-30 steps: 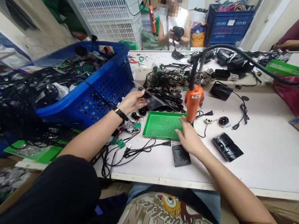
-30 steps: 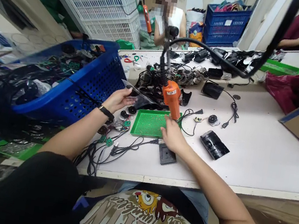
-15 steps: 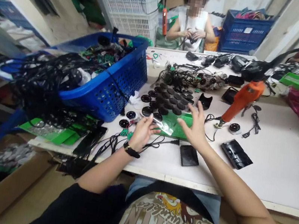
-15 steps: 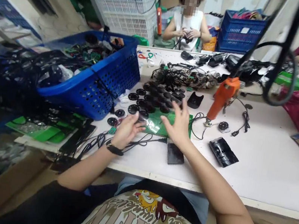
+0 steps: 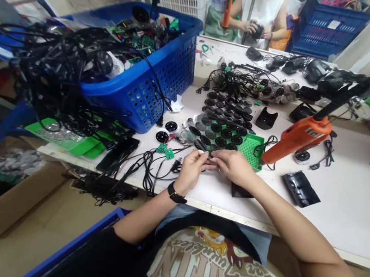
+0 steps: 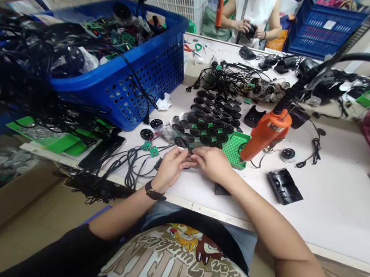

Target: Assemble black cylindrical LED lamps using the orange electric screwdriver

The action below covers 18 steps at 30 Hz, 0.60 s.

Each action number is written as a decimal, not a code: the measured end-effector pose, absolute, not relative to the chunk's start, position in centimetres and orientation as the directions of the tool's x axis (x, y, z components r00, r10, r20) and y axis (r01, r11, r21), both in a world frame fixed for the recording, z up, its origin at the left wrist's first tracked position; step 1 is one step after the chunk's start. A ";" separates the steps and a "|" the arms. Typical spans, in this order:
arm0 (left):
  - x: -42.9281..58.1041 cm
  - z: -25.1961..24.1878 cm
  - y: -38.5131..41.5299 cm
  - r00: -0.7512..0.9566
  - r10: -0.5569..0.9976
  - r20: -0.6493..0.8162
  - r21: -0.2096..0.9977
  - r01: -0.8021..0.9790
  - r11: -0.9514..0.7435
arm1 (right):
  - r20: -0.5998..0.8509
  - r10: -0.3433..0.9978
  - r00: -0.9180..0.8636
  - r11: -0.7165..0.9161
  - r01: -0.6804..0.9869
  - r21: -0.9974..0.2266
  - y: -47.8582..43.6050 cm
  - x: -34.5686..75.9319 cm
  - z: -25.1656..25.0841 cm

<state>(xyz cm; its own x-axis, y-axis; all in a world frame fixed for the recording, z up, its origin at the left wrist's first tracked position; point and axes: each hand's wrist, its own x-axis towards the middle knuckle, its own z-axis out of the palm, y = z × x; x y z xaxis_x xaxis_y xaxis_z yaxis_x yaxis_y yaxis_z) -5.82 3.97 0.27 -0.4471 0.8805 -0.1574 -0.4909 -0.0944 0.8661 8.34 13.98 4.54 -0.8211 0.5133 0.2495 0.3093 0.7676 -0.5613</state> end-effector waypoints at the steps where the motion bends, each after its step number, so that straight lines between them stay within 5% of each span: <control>1: -5.8 0.1 3.9 -0.456 0.877 -0.148 0.873 -0.477 -0.100 | 0.257 0.530 -0.808 0.758 0.316 -0.571 14.3 8.3 4.5; 7: -6.3 -0.3 2.9 -0.499 0.863 -0.080 0.922 -0.367 -0.126 | 0.475 0.759 -0.447 0.650 0.465 -0.601 16.2 6.8 4.7; 10: -6.9 0.1 2.5 -0.495 0.867 -0.050 0.940 -0.317 -0.127 | 0.620 0.547 -0.563 0.831 0.273 -0.485 15.3 5.7 4.1; 13: -7.5 0.5 2.3 -0.490 0.871 -0.029 0.950 -0.283 -0.128 | 0.590 0.294 -0.752 0.920 0.055 -0.388 13.6 5.0 3.3; 18: -8.2 0.8 2.0 -0.488 0.873 -0.031 0.960 -0.259 -0.111 | 0.466 0.402 -0.788 0.830 0.098 -0.550 14.3 4.8 4.4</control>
